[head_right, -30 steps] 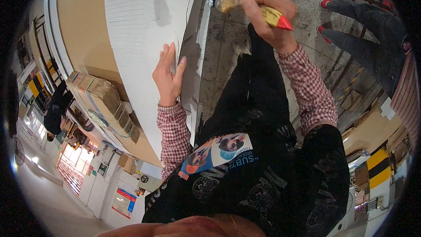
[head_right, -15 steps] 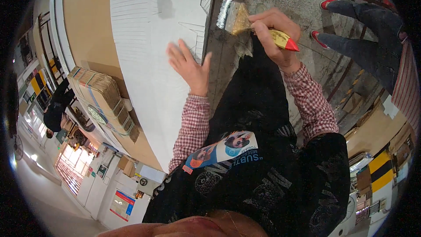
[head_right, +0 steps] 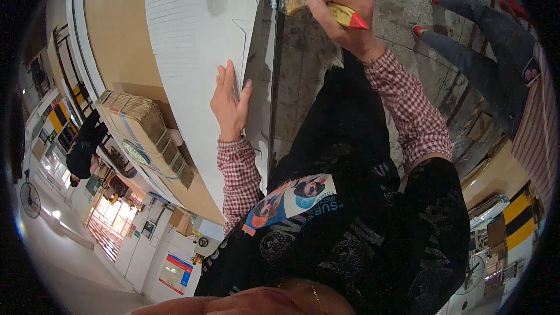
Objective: Applying a white substance to long panels using a brush in a workshop environment.
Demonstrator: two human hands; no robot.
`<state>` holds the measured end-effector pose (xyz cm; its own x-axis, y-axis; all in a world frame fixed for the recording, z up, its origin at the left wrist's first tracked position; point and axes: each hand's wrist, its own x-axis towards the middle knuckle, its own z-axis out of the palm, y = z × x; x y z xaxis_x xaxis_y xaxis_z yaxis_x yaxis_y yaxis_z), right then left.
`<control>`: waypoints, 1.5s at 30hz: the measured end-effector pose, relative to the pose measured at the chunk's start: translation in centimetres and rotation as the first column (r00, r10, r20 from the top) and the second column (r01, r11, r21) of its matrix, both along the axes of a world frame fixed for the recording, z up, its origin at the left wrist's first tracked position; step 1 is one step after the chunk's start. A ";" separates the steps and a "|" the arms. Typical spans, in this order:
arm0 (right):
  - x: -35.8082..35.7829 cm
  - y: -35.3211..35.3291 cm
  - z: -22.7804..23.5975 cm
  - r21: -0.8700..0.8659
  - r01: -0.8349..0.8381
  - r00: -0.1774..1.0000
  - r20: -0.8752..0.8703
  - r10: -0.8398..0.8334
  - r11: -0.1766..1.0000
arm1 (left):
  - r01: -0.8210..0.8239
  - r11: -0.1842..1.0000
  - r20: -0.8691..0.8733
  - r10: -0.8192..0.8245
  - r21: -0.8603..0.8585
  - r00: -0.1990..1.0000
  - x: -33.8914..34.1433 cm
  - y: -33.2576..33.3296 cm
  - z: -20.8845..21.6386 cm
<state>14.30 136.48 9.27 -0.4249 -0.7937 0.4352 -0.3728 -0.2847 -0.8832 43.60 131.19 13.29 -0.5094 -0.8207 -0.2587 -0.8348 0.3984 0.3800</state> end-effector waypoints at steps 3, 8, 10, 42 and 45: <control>0.8 0.9 -0.2 0.041 -0.059 0.998 -0.006 0.059 0.997 | 0.014 1.000 -0.013 -0.014 0.012 1.000 -0.5 -0.4 0.4; 0.9 2.1 1.6 0.052 -0.060 0.998 0.009 0.060 0.997 | -0.003 1.000 0.030 0.003 -0.003 1.000 -1.1 -0.3 0.9; 0.4 1.3 1.7 0.041 0.005 0.999 0.041 -0.007 0.999 | -0.004 1.000 0.068 0.005 -0.016 0.998 -1.8 -0.3 1.1; 3.8 4.6 0.3 0.042 -0.065 0.996 0.059 0.063 0.997 | -0.019 0.997 0.089 0.012 0.076 0.996 2.5 3.4 1.8; 4.8 6.1 1.4 0.081 -0.098 0.992 0.086 0.091 0.992 | 0.009 0.998 0.091 -0.015 0.060 0.996 2.9 3.1 1.7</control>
